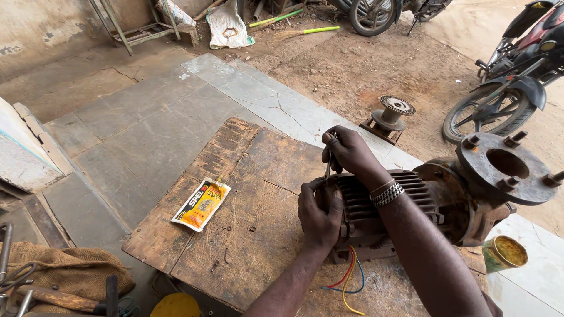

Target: The person works on a rusty water pump motor set on a wooden board across their lap. They unscrew the terminal box cover, handle the red, yellow and blue wires, apply sealant from a SPEL packet to a component, and use pliers to tighten and adjust parts on the motor.

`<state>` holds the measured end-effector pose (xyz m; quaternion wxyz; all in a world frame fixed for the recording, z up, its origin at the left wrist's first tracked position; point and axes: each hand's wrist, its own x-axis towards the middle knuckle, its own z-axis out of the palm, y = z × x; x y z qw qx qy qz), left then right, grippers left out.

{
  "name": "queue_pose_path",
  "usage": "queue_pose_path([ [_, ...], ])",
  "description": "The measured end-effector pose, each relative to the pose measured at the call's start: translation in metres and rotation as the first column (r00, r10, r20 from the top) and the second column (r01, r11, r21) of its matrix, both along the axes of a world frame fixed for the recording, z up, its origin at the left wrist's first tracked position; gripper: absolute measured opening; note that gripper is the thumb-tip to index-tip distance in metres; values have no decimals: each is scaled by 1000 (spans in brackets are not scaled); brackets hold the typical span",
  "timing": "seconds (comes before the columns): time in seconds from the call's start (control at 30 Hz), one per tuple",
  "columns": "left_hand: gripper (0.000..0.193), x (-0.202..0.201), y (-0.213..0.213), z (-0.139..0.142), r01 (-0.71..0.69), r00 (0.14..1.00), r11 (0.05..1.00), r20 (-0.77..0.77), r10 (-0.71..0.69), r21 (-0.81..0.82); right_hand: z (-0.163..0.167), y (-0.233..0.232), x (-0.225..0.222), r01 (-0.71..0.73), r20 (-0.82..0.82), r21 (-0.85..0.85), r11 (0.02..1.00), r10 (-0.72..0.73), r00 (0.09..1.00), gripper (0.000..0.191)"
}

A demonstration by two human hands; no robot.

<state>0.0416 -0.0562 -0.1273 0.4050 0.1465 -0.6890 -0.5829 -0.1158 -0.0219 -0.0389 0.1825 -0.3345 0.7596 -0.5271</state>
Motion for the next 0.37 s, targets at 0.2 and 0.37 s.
queue_pose_path([
  [0.2, 52, 0, -1, 1, 14, 999, 1000, 28, -14, 14, -5, -8, -8, 2, 83, 117, 993, -12, 996, 33],
  [0.37, 53, -1, 0, 0, 9, 1000, 1000, 28, -9, 23, -6, -10, -10, 6, 63, 194, 981, -19, 998, 33],
])
